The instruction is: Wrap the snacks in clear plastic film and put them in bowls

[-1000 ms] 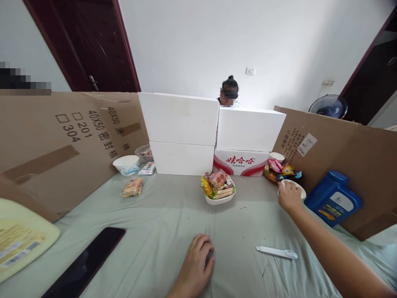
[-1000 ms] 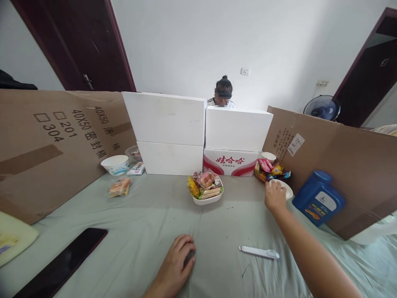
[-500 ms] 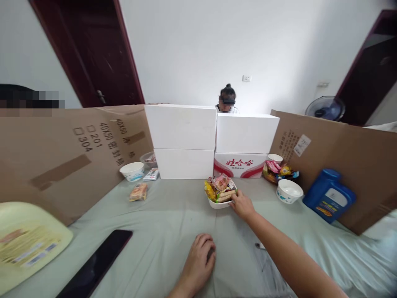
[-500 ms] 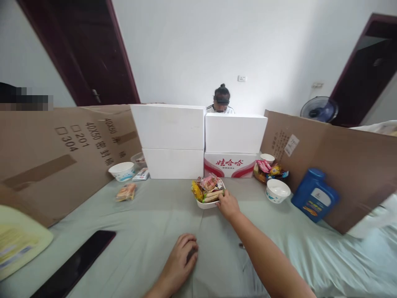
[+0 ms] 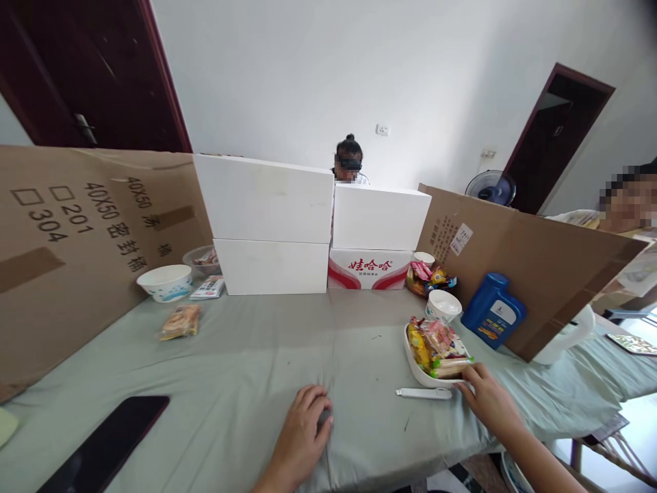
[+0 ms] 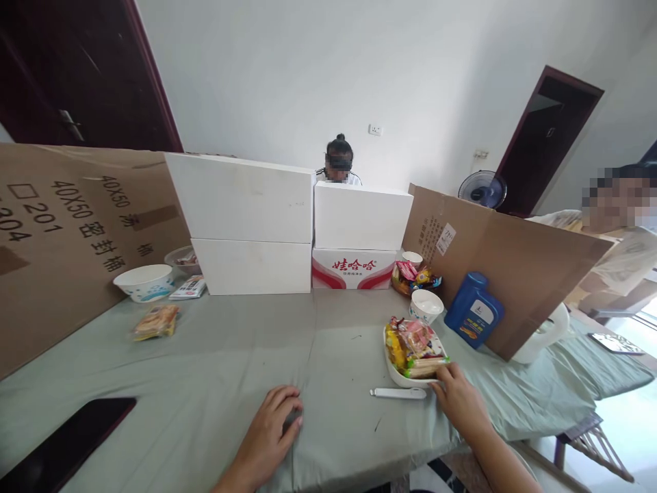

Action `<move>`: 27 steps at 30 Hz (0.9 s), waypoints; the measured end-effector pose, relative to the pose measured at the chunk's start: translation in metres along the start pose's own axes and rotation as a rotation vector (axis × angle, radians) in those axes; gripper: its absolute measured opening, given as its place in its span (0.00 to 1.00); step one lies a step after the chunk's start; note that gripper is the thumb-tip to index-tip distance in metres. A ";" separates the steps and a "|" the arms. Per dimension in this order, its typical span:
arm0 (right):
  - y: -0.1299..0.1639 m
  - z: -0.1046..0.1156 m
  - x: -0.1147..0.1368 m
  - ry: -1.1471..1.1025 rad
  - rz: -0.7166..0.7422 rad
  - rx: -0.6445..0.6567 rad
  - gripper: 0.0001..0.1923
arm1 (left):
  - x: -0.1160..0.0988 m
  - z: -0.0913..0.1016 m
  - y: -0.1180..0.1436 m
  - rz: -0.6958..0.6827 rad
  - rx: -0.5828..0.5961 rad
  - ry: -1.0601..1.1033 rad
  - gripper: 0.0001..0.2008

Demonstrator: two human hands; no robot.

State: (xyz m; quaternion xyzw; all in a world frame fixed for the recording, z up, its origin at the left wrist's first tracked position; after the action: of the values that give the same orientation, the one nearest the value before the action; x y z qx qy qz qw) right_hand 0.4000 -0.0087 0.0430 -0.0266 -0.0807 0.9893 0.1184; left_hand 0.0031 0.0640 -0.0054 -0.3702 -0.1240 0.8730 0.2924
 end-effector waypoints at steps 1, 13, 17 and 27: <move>0.005 -0.001 -0.009 0.006 -0.036 -0.023 0.13 | 0.000 0.000 0.000 -0.004 0.001 -0.003 0.05; -0.032 -0.006 -0.026 0.056 -0.348 0.005 0.18 | -0.002 0.002 0.000 0.008 0.024 -0.019 0.05; -0.042 -0.007 -0.026 0.051 -0.372 0.033 0.18 | -0.002 0.001 0.000 0.003 0.027 -0.019 0.05; -0.069 -0.008 -0.024 0.020 -0.398 0.026 0.19 | -0.003 0.002 -0.001 0.021 0.047 -0.004 0.06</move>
State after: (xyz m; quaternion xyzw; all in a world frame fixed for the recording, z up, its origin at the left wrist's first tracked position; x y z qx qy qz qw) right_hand 0.4394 0.0532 0.0472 -0.0183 -0.0704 0.9470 0.3128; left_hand 0.0039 0.0633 -0.0014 -0.3627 -0.0999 0.8795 0.2915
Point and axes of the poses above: each hand's wrist, its own y-axis away from the middle knuckle, its own z-axis out of the back of the hand, x = y × z, the point moved 4 cm from there along -y, towards the middle knuckle, and after that the axes turned 2 degrees about y, right-handed, at the moved point
